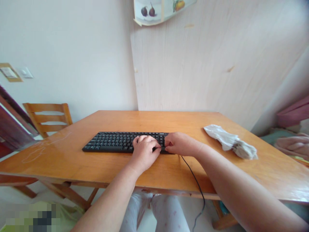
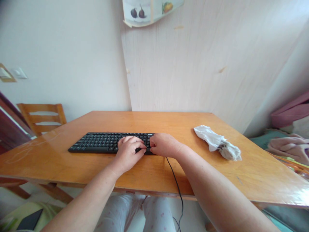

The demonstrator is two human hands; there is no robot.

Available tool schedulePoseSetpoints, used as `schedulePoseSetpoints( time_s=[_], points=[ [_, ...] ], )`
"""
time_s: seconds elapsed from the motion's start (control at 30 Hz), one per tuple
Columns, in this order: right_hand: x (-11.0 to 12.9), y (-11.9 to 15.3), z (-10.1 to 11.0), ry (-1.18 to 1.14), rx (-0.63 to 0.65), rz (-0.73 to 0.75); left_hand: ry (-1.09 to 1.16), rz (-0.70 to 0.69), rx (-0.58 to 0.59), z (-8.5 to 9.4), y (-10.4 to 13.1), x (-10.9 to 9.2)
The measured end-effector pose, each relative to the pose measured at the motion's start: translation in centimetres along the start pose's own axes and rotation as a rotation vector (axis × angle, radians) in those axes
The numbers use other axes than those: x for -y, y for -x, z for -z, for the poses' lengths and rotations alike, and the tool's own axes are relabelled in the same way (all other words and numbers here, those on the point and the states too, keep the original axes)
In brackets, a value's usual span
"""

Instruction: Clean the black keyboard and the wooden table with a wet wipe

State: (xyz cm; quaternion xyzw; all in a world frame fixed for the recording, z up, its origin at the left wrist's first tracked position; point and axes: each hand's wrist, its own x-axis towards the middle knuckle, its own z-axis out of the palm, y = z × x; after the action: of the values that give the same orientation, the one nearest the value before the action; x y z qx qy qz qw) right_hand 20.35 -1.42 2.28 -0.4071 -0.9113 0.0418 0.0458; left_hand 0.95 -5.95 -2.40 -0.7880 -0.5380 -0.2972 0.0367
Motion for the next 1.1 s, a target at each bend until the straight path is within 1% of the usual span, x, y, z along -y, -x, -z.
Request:
schedulePoseSetpoints(
  time_s=[0.13,0.23,0.57,0.67,0.77,0.87,1.1],
  points=[
    [0.1,0.0,0.1,0.013,0.030,-0.008,0.000,-0.014,-0.015,-0.1,0.0,0.0],
    [0.1,0.0,0.1,0.000,0.021,-0.011,0.003,-0.026,-0.021,-0.1,0.0,0.1],
    [0.3,-0.2,-0.4,0.031,0.028,0.024,0.004,-0.036,0.016,-0.1,-0.1,0.0],
    [0.1,-0.1,-0.1,-0.018,0.021,0.026,0.009,-0.024,-0.005,0.0,0.0,-0.1],
    [-0.2,0.2,0.5,-0.074,-0.027,-0.007,0.011,-0.016,-0.048,0.2,0.2,-0.1],
    [-0.3,0.4,0.9,-0.089,-0.055,-0.042,0.006,-0.030,-0.065,0.5,0.4,-0.3],
    [0.1,0.6,0.8,-0.181,0.001,0.000,-0.017,-0.072,-0.052,0.2,0.8,-0.5]
  ],
)
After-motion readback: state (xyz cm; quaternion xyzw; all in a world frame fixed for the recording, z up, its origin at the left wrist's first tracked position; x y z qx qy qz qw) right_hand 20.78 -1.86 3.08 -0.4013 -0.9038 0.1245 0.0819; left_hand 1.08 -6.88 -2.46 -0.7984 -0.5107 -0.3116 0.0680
